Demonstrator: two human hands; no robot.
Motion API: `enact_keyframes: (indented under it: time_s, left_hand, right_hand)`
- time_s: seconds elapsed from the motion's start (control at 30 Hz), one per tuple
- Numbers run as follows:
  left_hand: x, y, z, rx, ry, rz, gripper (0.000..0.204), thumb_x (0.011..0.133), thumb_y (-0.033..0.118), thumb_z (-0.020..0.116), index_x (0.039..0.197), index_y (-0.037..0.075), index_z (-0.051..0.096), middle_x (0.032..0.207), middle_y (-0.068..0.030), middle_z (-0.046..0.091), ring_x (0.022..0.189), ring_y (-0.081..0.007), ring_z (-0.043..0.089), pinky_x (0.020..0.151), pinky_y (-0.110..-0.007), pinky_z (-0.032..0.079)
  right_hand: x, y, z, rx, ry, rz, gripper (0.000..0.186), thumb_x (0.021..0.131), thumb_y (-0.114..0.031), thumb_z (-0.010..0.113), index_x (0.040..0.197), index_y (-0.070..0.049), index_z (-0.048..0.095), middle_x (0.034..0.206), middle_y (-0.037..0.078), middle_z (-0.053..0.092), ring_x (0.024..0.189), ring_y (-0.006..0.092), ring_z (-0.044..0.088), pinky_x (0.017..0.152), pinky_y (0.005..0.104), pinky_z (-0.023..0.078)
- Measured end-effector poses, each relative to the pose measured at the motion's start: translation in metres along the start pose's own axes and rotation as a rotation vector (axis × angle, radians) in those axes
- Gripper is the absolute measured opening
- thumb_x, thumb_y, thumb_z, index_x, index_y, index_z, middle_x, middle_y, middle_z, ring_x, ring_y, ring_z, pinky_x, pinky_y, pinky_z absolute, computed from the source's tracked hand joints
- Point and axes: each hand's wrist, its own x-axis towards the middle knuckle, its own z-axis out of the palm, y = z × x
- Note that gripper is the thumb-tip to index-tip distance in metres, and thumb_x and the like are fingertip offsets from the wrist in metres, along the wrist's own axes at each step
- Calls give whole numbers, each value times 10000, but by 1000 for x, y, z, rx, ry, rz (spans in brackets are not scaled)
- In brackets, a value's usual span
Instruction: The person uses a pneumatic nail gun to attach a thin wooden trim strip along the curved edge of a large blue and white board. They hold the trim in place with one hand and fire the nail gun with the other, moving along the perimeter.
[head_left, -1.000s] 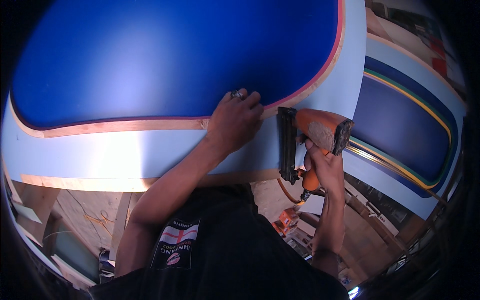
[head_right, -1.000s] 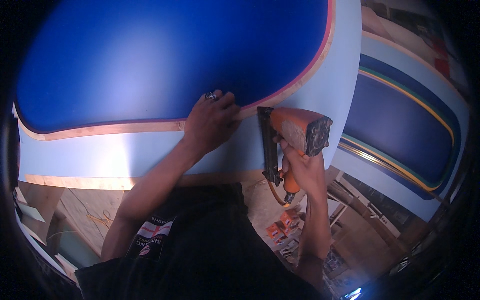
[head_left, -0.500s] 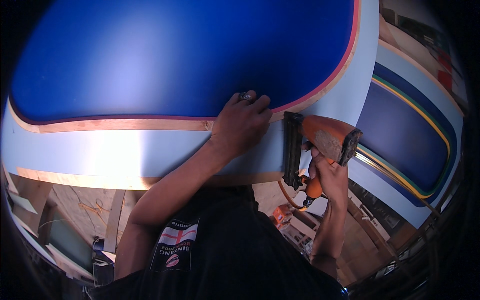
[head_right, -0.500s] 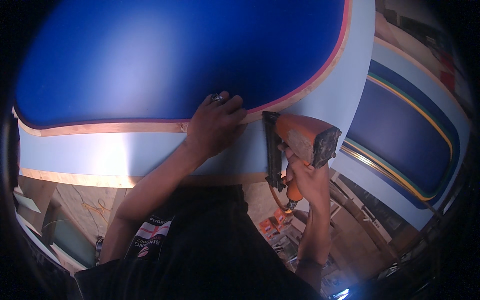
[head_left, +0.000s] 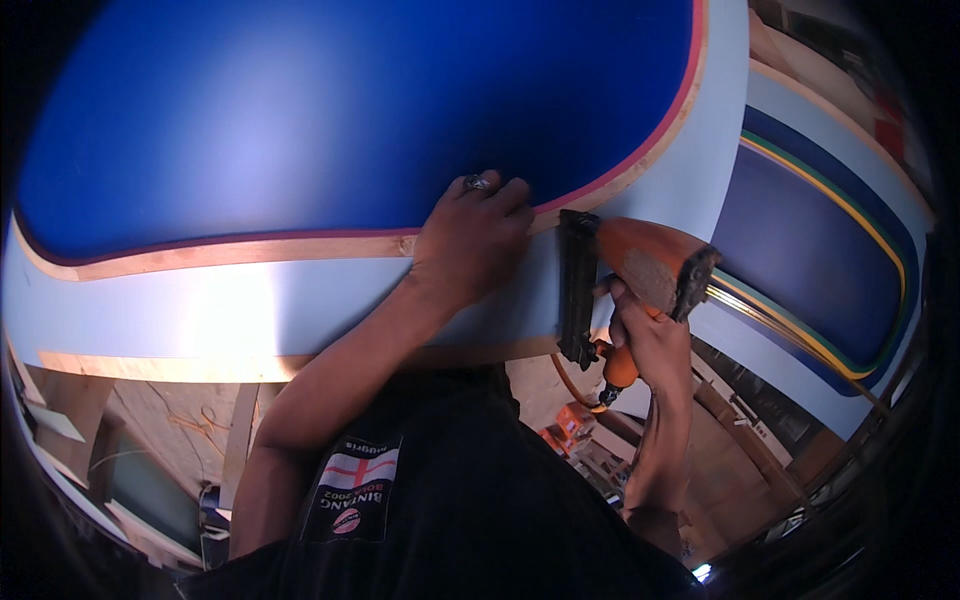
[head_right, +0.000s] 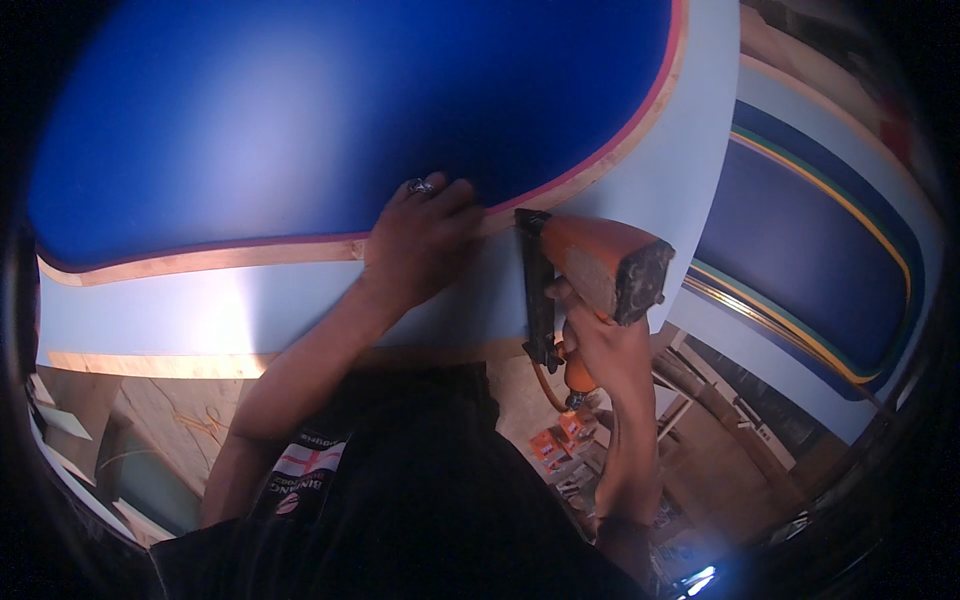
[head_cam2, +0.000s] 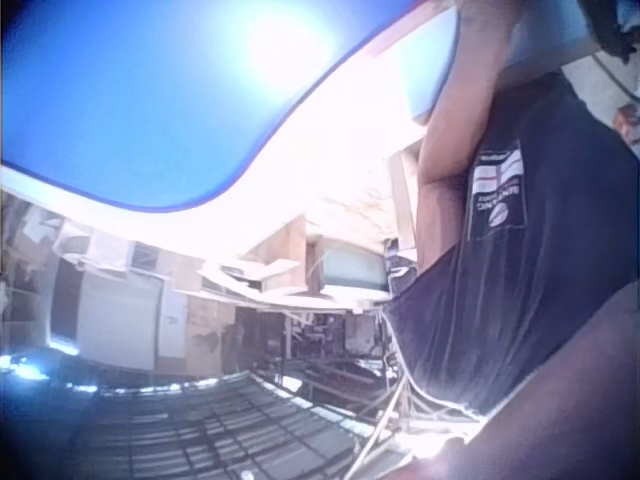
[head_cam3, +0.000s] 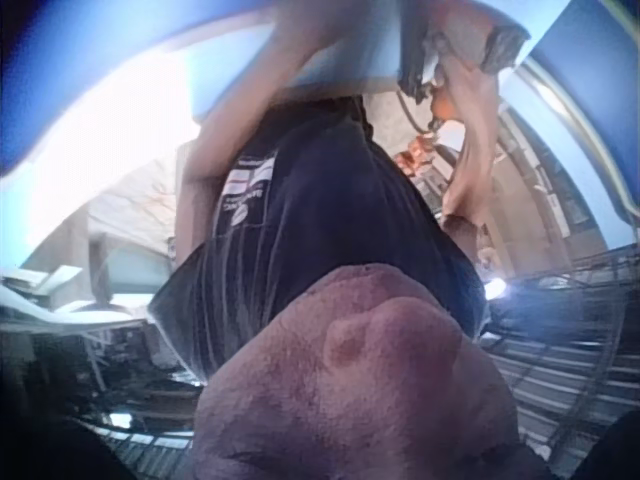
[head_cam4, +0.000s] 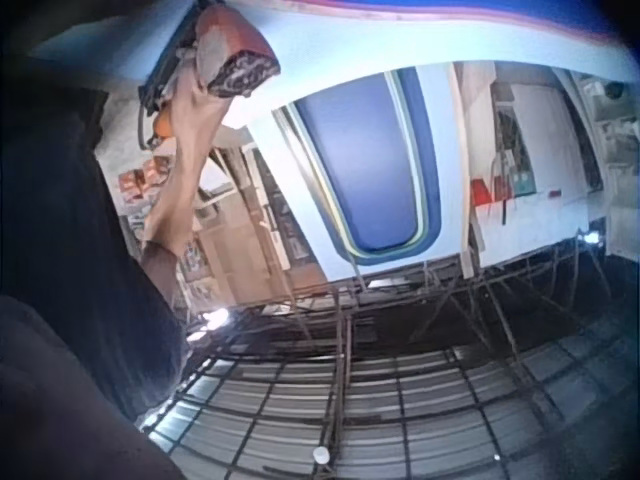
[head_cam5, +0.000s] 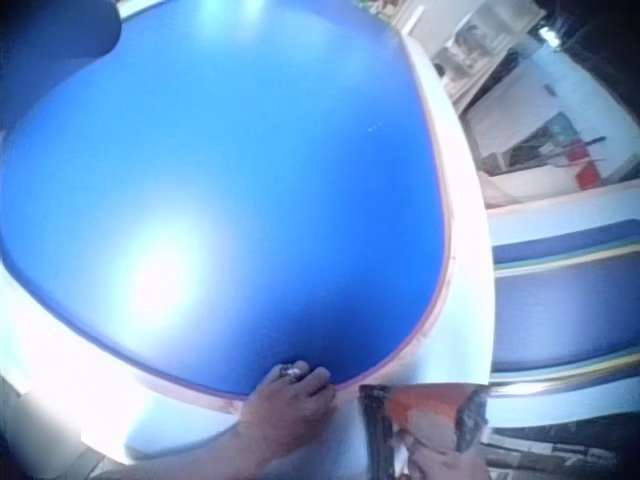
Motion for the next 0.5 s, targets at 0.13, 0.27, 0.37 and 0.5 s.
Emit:
enact_keyframes:
  time_s: [0.13,0.27,0.37,0.5]
  left_hand:
    - [2,3,-5,-9,-19,4,167,818,218,796,844,124,660,961,-52,584,969,-264,632,835,-409,514]
    - [2,5,-7,-22,-2,17,165,831,216,796,838,123,660,953,-50,579,957,-258,627,810,-410,506]
    - [1,4,-9,-27,-1,16,168,834,214,795,837,118,657,950,-47,577,951,-257,622,807,-410,504]
    - [0,4,-10,-27,1,13,168,836,211,793,837,113,657,950,-46,577,947,-255,620,809,-407,503]
  right_hand:
    - [-4,-7,-2,152,-19,-67,271,1049,-105,675,1296,3,663,1082,96,778,599,95,600,550,274,521]
    - [-5,4,-12,134,-1,-51,302,1055,-116,681,1330,4,647,1116,100,775,602,93,602,549,273,524]
    - [-7,7,-10,158,-6,-68,302,1058,-122,678,1330,8,648,1112,103,776,604,93,602,549,273,523]
    - [-8,4,-6,145,-15,-82,302,1059,-133,680,1324,9,649,1104,100,776,606,91,601,550,267,518]
